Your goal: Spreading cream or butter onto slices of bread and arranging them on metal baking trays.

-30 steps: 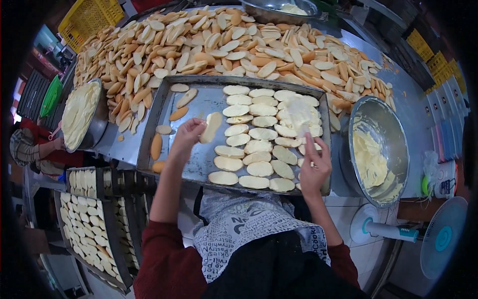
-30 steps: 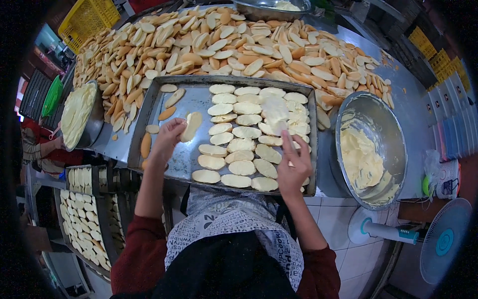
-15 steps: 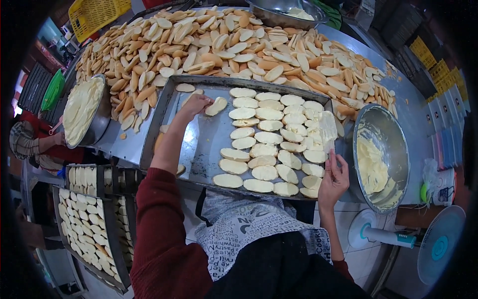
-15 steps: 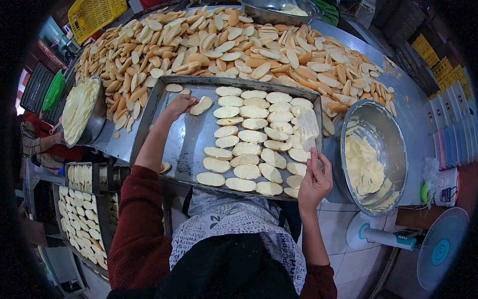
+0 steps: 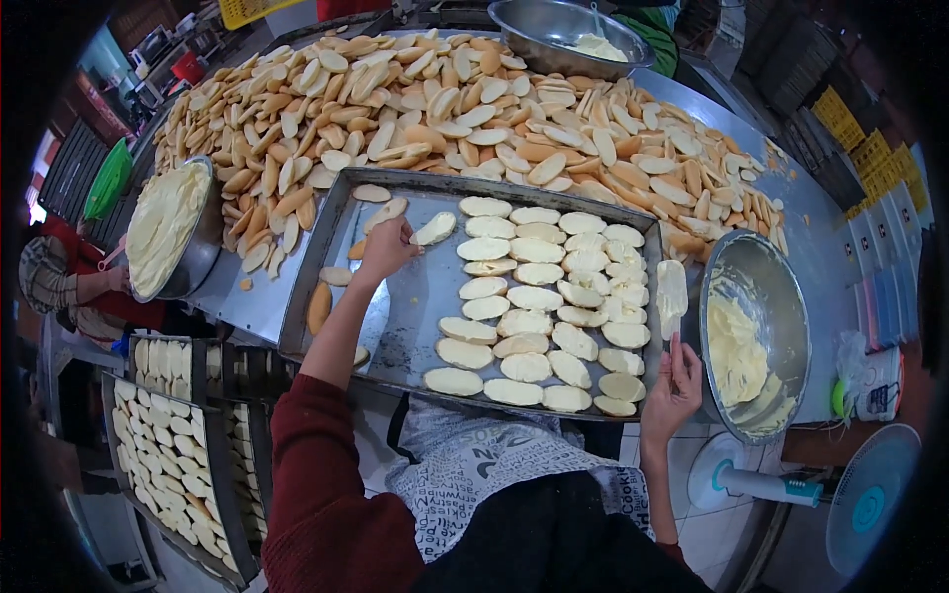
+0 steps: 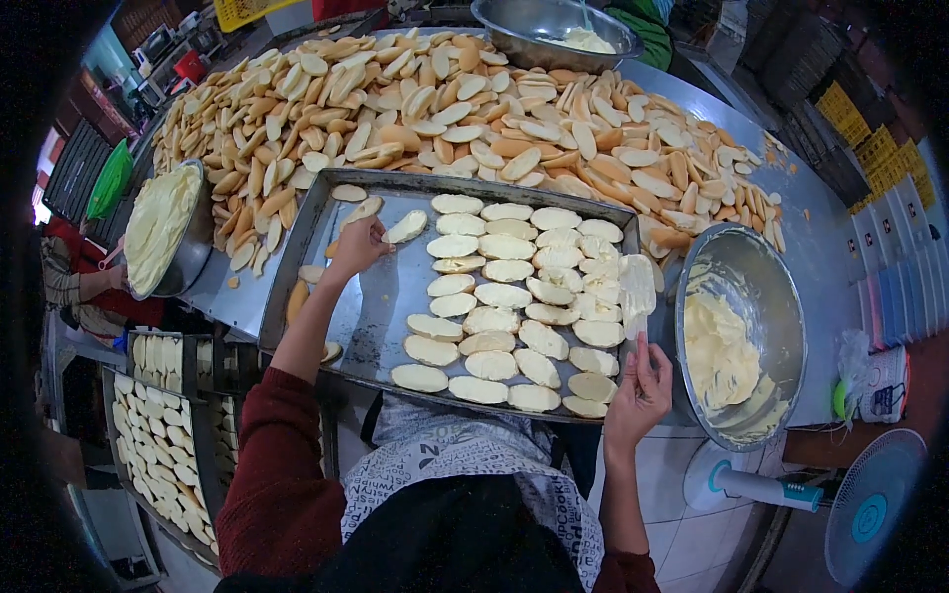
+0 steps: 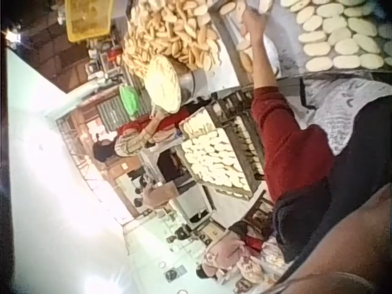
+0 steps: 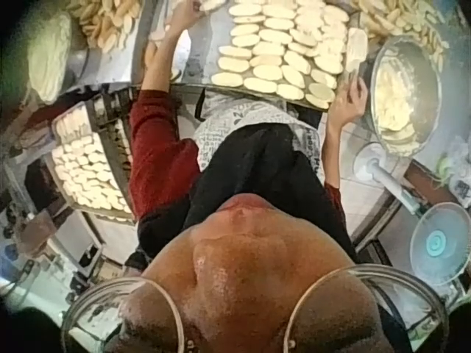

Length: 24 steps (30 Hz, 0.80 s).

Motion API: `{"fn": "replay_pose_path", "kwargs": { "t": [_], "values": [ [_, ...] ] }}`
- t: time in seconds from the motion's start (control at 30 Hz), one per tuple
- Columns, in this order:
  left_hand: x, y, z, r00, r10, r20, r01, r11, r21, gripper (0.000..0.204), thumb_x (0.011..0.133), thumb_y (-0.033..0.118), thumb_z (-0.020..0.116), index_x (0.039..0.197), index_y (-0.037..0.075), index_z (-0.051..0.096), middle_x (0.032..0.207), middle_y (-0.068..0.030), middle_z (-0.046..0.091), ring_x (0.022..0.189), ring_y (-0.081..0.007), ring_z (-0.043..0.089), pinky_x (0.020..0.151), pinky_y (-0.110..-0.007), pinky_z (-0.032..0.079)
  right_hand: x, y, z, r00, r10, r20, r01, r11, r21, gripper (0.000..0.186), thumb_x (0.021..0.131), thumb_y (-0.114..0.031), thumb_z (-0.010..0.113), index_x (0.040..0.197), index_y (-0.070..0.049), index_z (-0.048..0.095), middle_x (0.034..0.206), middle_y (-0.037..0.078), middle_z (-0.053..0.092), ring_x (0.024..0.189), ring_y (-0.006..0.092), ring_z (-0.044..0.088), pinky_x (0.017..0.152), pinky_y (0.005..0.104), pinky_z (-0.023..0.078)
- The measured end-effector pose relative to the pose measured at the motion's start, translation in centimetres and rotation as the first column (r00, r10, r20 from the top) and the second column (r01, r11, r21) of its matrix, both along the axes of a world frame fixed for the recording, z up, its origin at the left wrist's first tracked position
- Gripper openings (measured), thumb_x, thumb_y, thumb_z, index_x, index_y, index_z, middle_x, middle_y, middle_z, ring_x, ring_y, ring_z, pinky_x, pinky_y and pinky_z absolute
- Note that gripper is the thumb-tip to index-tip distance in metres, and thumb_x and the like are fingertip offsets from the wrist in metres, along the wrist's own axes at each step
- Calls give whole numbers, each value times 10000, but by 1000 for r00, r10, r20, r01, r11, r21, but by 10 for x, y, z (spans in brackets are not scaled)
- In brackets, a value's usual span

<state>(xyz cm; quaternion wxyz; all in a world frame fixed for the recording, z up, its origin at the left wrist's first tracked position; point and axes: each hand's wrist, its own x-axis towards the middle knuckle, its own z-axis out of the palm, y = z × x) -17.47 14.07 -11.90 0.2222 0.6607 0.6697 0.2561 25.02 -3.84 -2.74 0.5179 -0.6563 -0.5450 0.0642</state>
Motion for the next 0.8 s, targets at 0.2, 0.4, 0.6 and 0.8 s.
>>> {"fn": "replay_pose_path", "kwargs": {
  "t": [0.2, 0.4, 0.6, 0.8],
  "values": [
    [-9, 34, -2, 986, 48, -157, -24, 988, 150, 270, 627, 74, 783, 808, 6, 594, 829, -139, 631, 804, -305, 623, 698, -401, 487, -3, -4, 3, 1000, 5, -24, -6, 1000, -23, 317, 875, 8, 607, 1180, -69, 648, 1050, 73, 589, 847, 132, 526, 696, 239, 447],
    [1, 48, -4, 996, 47, -71, -23, 954, 300, 349, 683, 32, 728, 979, 44, 542, 894, -149, 611, 882, -342, 600, 743, -442, 473, -1, -7, -4, 1000, 0, 1, 0, 1000, -15, 314, 877, 11, 601, 1178, -65, 648, 1057, 77, 588, 849, 136, 529, 705, 245, 453],
    [-24, 20, 5, 943, 294, -156, -225, 908, 352, 352, 705, 38, 698, 1005, 61, 516, 952, -121, 597, 904, -325, 578, 769, -403, 478, 0, -9, -4, 998, -24, -66, 19, 997, -72, 316, 883, 17, 587, 1181, -71, 648, 1058, 80, 587, 885, 144, 550, 740, 247, 462],
    [-55, 2, 27, 851, 407, -331, -203, 838, 507, 552, 690, 63, 739, 1196, 92, 520, 1125, -128, 545, 1046, -315, 540, 858, -415, 463, -6, -2, -6, 996, 60, -71, -61, 998, -13, 324, 889, 14, 582, 1198, -68, 636, 1069, 86, 585, 910, 139, 554, 762, 247, 463]
  ]
}}
